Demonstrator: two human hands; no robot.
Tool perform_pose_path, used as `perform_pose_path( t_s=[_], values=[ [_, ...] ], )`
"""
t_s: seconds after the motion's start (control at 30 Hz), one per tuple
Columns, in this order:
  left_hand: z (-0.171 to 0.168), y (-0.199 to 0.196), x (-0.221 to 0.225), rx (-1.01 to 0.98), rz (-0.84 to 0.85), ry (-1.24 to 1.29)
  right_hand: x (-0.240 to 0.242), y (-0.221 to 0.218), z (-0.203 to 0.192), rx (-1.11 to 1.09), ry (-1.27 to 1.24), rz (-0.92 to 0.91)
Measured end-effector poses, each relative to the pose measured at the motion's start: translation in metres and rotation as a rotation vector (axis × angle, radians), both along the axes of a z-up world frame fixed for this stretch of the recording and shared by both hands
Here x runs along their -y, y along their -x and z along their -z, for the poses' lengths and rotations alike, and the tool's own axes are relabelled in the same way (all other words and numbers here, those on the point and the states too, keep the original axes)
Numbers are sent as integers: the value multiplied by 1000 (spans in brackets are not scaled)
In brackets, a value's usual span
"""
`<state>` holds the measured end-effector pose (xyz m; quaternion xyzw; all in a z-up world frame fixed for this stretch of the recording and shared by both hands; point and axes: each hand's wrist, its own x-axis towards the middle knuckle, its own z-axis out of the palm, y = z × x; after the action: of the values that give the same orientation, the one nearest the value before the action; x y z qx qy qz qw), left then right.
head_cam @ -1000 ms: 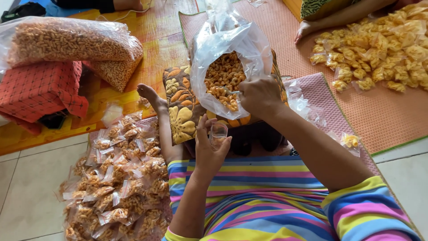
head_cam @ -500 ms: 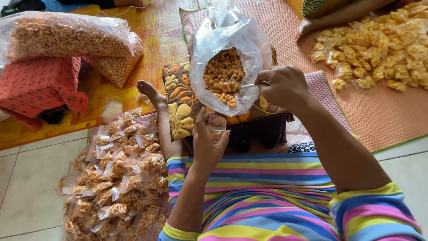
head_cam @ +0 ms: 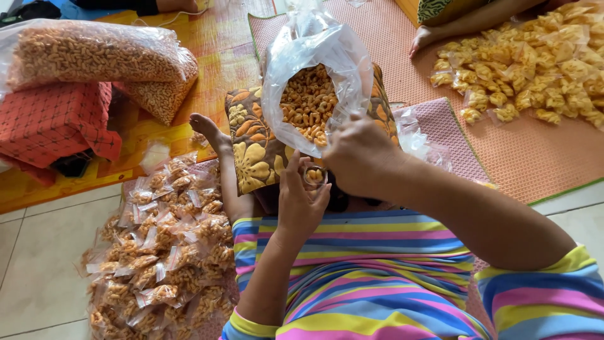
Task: Portioning peanuts from a large bulk bag into small individual plastic bags using a spoon.
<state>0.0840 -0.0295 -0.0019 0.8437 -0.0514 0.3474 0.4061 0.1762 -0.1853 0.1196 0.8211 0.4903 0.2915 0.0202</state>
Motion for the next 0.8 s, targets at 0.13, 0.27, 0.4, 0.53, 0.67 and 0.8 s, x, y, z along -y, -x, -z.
perform_pose_path(
  t_s=[0.13,0.27,0.4,0.53,0.67,0.8],
  values=[
    [-12,11,0,3,78,62,-10,12,1,120,-100,-182],
    [-40,29,-13,22,359,353,4,16,-21,186,-157,-260],
    [-35,24,-29,-20,366,414,12,17,-41,155,-167,-365],
    [-6,19,-36,-258,584,528,12,25,-54,226,-169,-412],
    [-31,29,-22,-445,867,935,10,28,-59,254,-175,-456],
    [-18,24,-18,-372,819,857,18,34,-76,294,-173,-430]
  ],
)
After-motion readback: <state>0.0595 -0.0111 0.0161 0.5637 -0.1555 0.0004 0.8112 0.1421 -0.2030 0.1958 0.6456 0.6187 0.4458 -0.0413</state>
